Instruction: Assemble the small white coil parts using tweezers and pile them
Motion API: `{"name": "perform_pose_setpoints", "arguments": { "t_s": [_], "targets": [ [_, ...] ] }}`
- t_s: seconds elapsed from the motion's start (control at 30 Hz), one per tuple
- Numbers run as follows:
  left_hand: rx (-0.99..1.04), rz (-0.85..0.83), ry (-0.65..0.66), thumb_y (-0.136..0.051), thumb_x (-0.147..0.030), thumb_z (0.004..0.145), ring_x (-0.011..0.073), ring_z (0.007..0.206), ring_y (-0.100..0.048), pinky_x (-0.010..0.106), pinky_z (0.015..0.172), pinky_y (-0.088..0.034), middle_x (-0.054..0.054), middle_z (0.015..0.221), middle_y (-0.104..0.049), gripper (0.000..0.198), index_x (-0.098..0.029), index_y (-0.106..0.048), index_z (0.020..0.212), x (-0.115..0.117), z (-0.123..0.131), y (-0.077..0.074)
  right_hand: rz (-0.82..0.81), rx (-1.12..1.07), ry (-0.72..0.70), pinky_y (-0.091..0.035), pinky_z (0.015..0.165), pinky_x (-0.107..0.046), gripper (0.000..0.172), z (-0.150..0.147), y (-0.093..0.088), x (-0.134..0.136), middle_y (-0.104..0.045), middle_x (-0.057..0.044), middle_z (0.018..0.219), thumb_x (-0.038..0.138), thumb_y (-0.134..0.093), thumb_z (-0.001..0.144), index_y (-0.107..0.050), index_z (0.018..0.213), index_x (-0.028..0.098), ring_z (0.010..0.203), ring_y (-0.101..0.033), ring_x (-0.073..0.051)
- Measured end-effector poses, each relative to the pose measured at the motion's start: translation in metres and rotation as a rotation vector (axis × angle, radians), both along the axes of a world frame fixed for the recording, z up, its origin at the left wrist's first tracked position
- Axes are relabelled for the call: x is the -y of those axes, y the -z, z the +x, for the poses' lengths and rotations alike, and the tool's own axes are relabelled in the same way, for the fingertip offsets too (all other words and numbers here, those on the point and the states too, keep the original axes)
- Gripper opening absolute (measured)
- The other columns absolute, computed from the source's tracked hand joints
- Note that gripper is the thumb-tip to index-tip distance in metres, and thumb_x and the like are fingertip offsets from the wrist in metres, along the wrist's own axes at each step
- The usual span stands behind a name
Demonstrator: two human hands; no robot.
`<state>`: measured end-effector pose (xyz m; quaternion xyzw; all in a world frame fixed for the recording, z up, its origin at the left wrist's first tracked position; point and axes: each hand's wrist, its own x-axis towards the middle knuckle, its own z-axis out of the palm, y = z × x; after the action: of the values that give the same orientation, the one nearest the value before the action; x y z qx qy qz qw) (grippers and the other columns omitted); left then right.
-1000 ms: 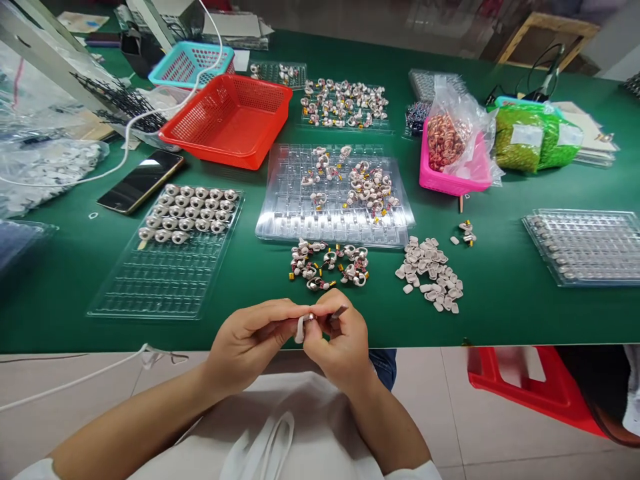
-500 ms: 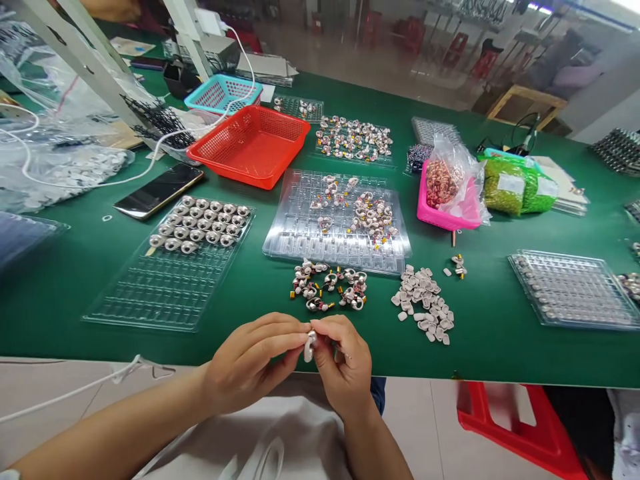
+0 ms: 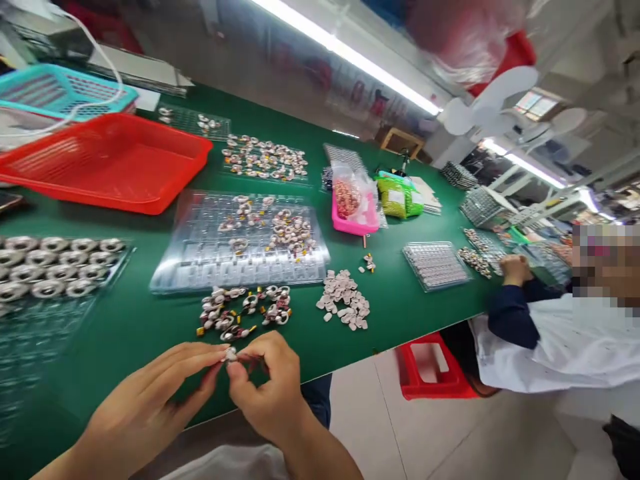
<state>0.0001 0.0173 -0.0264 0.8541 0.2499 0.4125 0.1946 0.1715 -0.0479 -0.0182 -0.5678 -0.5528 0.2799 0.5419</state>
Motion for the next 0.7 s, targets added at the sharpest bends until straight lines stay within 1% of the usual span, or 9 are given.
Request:
{"name": "perform_pose_setpoints", "arguments": {
  "t_s": [0.1, 0.2, 0.3, 0.33, 0.4, 0.43, 0.53, 0.63, 0.7],
  "targets": [
    [-0.005, 0.023, -0.007, -0.061, -0.016, 0.095, 0.0179, 0.093, -0.073, 0.027, 0.086, -0.059, 0.006, 0.102, -0.076, 0.017, -0.020, -0.064, 0.111, -0.002, 0.006, 0.003, 0.016, 0.050, 0.031, -0.044, 0.056, -0.023, 0.003, 0.001, -0.003, 0.000, -0.062, -0.001, 0.079, 0.022, -0.064, 0.084, -0.062, 0.086, 0.022, 0.069, -0.057, -0.014],
    [0.009, 0.052, -0.015, -0.059, -0.017, 0.096, 0.0181, 0.093, -0.074, 0.028, 0.087, -0.060, 0.006, 0.104, -0.077, 0.020, -0.020, -0.064, 0.115, -0.002, 0.013, -0.002, 0.006, 0.091, 0.060, -0.042, 0.055, -0.023, 0.005, 0.006, -0.006, 0.002, -0.062, -0.001, 0.076, 0.024, -0.064, 0.084, -0.061, 0.081, 0.021, 0.065, -0.055, -0.013],
    [0.004, 0.060, -0.041, -0.060, -0.020, 0.096, 0.0204, 0.097, -0.075, 0.030, 0.090, -0.060, 0.007, 0.108, -0.077, 0.026, -0.020, -0.063, 0.122, -0.001, 0.016, -0.003, -0.017, 0.170, 0.137, -0.043, 0.055, -0.023, 0.009, 0.029, -0.010, 0.003, -0.063, -0.001, 0.076, 0.027, -0.062, 0.087, -0.062, 0.080, 0.021, 0.064, -0.055, -0.013],
    [0.004, 0.061, -0.049, -0.060, -0.022, 0.096, 0.0211, 0.098, -0.075, 0.031, 0.091, -0.060, 0.007, 0.109, -0.077, 0.027, -0.021, -0.063, 0.123, -0.002, 0.016, -0.001, -0.034, 0.209, 0.190, -0.043, 0.055, -0.023, 0.011, 0.043, -0.012, 0.002, -0.064, -0.001, 0.076, 0.029, -0.061, 0.088, -0.063, 0.081, 0.021, 0.063, -0.056, -0.013],
    [0.007, 0.069, -0.067, -0.061, -0.023, 0.096, 0.0219, 0.099, -0.075, 0.032, 0.093, -0.060, 0.006, 0.110, -0.077, 0.029, -0.021, -0.063, 0.125, -0.004, 0.014, 0.004, -0.094, 0.364, 0.371, -0.044, 0.055, -0.023, 0.021, 0.078, -0.016, -0.002, -0.063, 0.001, 0.072, 0.037, -0.058, 0.090, -0.062, 0.078, 0.021, 0.060, -0.055, -0.013],
    [0.010, 0.078, -0.078, -0.061, -0.023, 0.096, 0.0220, 0.098, -0.076, 0.033, 0.093, -0.060, 0.006, 0.110, -0.077, 0.029, -0.021, -0.063, 0.124, -0.006, 0.014, 0.007, -0.108, 0.395, 0.444, -0.044, 0.056, -0.024, 0.024, 0.100, -0.017, -0.005, -0.063, 0.001, 0.070, 0.040, -0.057, 0.091, -0.062, 0.077, 0.020, 0.060, -0.055, -0.013],
    [0.021, 0.111, -0.107, -0.059, -0.024, 0.097, 0.0219, 0.093, -0.077, 0.033, 0.090, -0.061, 0.006, 0.106, -0.078, 0.025, -0.020, -0.064, 0.121, -0.010, 0.013, 0.014, -0.138, 0.450, 0.595, -0.045, 0.060, -0.027, 0.031, 0.169, -0.019, -0.022, -0.065, -0.001, 0.072, 0.047, -0.056, 0.093, -0.064, 0.085, 0.018, 0.063, -0.058, -0.016],
    [0.025, 0.121, -0.125, -0.056, -0.026, 0.098, 0.0214, 0.088, -0.078, 0.031, 0.087, -0.062, 0.007, 0.102, -0.078, 0.022, -0.019, -0.065, 0.117, -0.013, 0.013, 0.016, -0.198, 0.525, 0.639, -0.048, 0.066, -0.030, 0.037, 0.227, -0.018, -0.044, -0.068, -0.004, 0.074, 0.051, -0.058, 0.093, -0.066, 0.083, 0.016, 0.068, -0.061, -0.018],
    [0.030, 0.115, -0.123, -0.056, -0.025, 0.098, 0.0209, 0.088, -0.078, 0.030, 0.086, -0.062, 0.007, 0.101, -0.078, 0.021, -0.019, -0.066, 0.116, -0.015, 0.013, 0.017, -0.246, 0.577, 0.635, -0.053, 0.074, -0.033, 0.032, 0.253, -0.017, -0.059, -0.070, -0.006, 0.084, 0.045, -0.060, 0.095, -0.068, 0.089, 0.014, 0.077, -0.064, -0.019]
  ]
}}
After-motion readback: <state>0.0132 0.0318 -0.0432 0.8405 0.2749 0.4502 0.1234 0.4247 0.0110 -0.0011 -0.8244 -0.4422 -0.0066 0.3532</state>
